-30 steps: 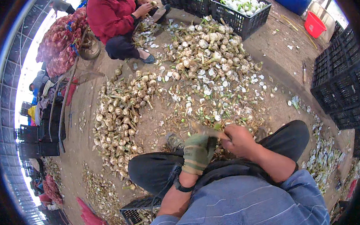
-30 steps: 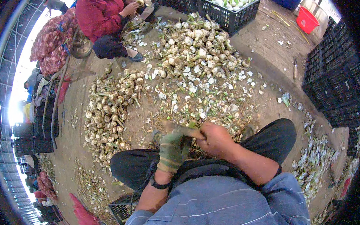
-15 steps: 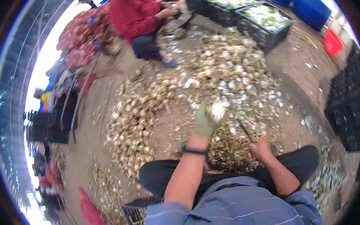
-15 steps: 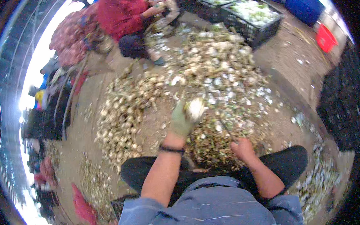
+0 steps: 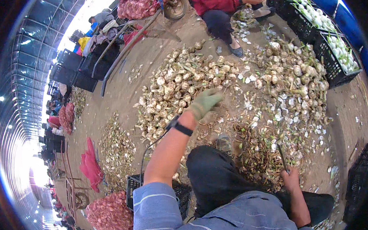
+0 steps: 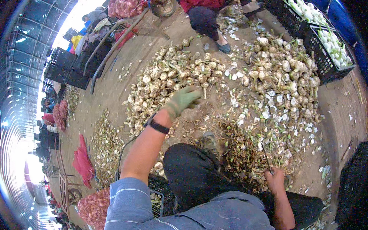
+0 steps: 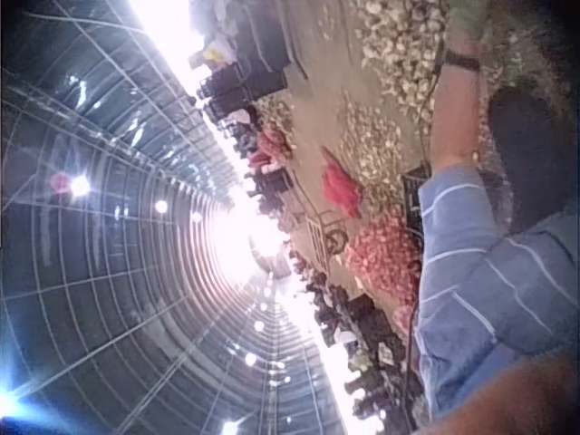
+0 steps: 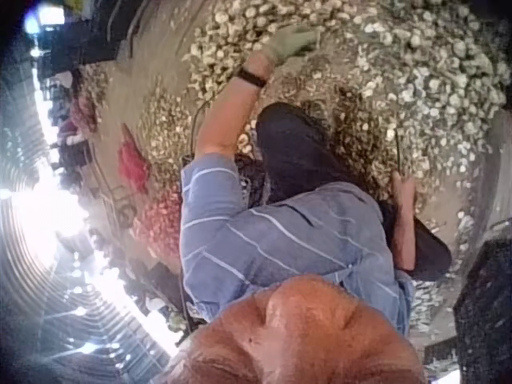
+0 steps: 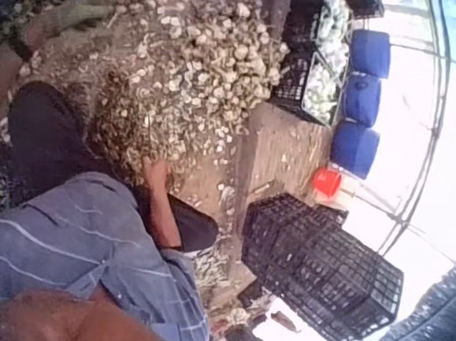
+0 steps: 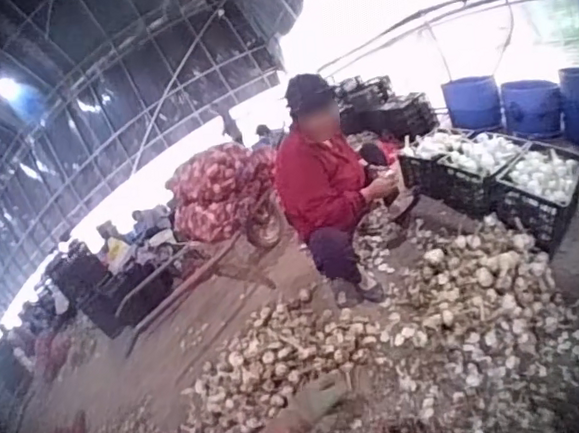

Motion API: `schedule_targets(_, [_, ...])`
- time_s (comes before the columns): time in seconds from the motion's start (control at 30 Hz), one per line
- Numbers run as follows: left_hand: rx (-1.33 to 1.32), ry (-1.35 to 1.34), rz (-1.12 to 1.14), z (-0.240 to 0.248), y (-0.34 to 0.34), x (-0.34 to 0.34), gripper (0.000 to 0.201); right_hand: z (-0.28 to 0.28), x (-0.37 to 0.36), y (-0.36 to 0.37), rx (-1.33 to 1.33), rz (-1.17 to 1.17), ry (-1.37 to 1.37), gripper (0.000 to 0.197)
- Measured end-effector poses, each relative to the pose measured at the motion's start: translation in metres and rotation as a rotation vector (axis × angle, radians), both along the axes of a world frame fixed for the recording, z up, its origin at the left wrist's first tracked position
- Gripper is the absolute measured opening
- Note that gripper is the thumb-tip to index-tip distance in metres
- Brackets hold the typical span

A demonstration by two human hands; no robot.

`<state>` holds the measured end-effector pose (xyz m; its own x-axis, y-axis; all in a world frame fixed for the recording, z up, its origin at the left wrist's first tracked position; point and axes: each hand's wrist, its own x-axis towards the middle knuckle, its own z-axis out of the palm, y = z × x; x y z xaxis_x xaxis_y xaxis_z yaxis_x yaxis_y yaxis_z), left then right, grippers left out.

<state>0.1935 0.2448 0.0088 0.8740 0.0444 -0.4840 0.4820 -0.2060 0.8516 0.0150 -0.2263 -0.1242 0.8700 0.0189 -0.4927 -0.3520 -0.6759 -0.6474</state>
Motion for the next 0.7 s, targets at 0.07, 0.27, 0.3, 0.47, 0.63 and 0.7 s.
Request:
schedule_targets(0.07, [0.424,0.07,0.107,-0.065,0.081,-0.033,0.054,-0.01,-0.001,0.004,0.024,0.01,0.003,0.021])
schedule_targets(0.27, [1.1,0.017,0.854,-0.201,0.2,-0.11,0.056,-0.027,-0.009,-0.004,-0.082,-0.035,-0.009,0.023])
schedule_targets(0.3, [1.138,-0.021,1.016,-0.217,0.231,-0.127,0.056,-0.022,-0.003,0.002,-0.092,-0.01,0.019,0.024])
schedule_targets(0.47, [0.602,0.13,1.08,-0.226,0.286,-0.104,0.053,-0.008,0.009,0.015,-0.325,0.149,0.056,0.026])
schedule_targets(0.63, [-0.235,0.081,0.958,-0.194,0.239,-0.096,0.011,-0.004,0.009,0.028,-0.269,0.109,0.133,0.027])
schedule_targets(0.7, [-0.614,-0.02,0.997,-0.195,0.213,-0.132,0.012,-0.007,0.019,0.038,-0.208,0.145,0.139,0.027])
